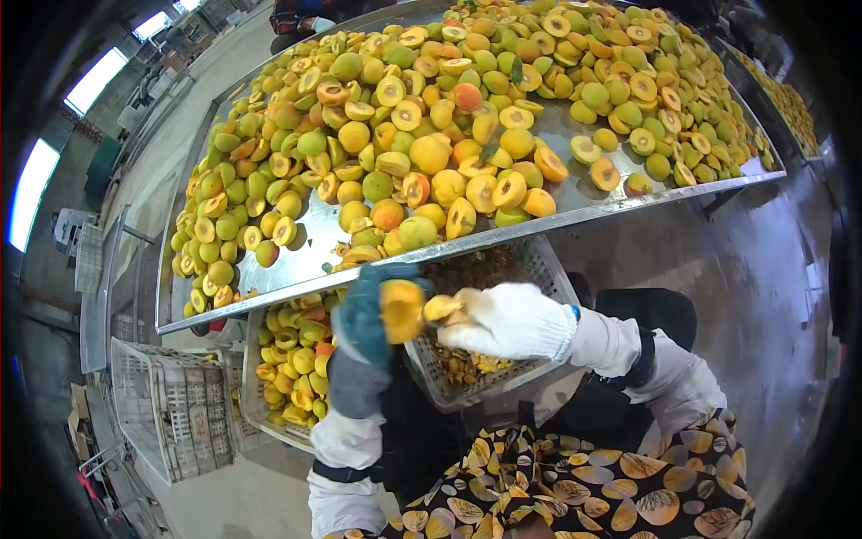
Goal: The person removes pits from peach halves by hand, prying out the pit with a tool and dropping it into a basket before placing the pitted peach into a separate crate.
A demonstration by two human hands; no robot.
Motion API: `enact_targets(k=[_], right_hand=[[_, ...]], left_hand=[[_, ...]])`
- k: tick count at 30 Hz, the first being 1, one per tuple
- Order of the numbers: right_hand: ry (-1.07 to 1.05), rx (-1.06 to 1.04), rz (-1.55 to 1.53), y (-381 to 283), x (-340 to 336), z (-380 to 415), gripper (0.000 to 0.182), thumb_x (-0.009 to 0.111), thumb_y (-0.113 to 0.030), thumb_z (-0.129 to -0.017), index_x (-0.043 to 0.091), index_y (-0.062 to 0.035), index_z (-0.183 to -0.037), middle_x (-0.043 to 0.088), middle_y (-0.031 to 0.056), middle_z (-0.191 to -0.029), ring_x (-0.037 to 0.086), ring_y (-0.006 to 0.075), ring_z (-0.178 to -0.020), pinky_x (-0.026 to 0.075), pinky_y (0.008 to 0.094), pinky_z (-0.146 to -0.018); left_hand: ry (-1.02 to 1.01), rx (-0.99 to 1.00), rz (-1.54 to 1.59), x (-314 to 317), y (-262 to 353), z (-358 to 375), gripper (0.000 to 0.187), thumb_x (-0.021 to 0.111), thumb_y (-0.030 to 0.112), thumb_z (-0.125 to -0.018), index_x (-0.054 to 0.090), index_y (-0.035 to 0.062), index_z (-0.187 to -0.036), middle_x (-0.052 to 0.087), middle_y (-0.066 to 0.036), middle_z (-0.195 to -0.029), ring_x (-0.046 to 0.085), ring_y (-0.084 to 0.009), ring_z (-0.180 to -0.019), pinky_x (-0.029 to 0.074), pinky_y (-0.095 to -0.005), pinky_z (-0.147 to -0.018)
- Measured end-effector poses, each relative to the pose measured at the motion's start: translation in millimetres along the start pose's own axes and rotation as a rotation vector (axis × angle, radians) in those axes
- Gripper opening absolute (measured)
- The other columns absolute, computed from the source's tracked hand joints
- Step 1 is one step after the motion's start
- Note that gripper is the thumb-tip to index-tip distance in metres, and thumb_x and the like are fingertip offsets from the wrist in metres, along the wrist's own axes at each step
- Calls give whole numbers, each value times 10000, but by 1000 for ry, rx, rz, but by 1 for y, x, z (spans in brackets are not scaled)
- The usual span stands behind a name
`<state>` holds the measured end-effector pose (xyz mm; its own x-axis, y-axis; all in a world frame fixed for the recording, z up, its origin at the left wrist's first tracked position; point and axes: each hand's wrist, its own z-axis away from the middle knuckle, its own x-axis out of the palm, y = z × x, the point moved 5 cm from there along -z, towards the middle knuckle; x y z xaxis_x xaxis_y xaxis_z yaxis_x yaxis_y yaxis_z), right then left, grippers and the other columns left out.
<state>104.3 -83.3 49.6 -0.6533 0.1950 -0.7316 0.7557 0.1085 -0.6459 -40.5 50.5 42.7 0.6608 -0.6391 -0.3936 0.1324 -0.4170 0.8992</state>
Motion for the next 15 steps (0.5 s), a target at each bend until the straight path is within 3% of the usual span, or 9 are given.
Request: enact_targets(k=[2,3,5,8,10,12,15], right_hand=[[146,-92,130,12,-2,4,404,650,-457,-915,626,-56,-967,660,122,-655,667,296,-543,503,400,-462],[49,11,214,15,-4,5,432,646,-457,-910,638,-31,-987,681,151,-686,682,327,-588,518,428,-498],[-189,215,284,46,19,13,449,636,-471,-911,646,-28,-978,680,155,-688,686,344,-616,526,449,-530],[-403,352,320,73,40,30,488,609,-501,-915,659,-19,-970,685,170,-709,698,372,-684,536,495,-595],[-376,342,327,72,36,33,494,600,-509,-919,656,-20,-966,690,174,-721,701,370,-692,531,500,-587],[-339,340,328,68,31,32,490,603,-507,-918,654,-21,-964,692,171,-724,701,373,-692,529,503,-586],[-349,347,339,76,27,37,477,610,-501,-916,648,-27,-948,682,169,-700,697,376,-677,521,511,-566]], left_hand=[[137,-100,-123,-50,-32,11,297,594,210,-965,607,-17,-1156,675,-143,-878,689,-252,-796,555,-374,-734],[194,-213,-247,-75,-51,17,300,656,172,-931,600,-13,-1160,668,-150,-836,695,-271,-766,562,-388,-700],[223,-517,-605,-109,-74,23,261,602,245,-960,671,0,-1018,700,-182,-937,696,-324,-839,543,-447,-754],[214,-209,-1110,-95,-55,-15,278,603,245,-952,682,-12,-1025,696,-225,-1074,679,-381,-947,527,-456,-864],[218,49,-901,-61,-50,-65,231,609,212,-947,690,42,-1081,683,-172,-1101,640,-366,-1035,510,-440,-906],[-34,307,-893,-17,-46,-112,249,638,180,-914,676,80,-1139,666,-159,-1161,619,-346,-1102,498,-439,-949],[-457,229,-1015,15,-69,-156,329,675,181,-856,665,158,-1184,621,-134,-1256,592,-337,-1153,502,-443,-951]])
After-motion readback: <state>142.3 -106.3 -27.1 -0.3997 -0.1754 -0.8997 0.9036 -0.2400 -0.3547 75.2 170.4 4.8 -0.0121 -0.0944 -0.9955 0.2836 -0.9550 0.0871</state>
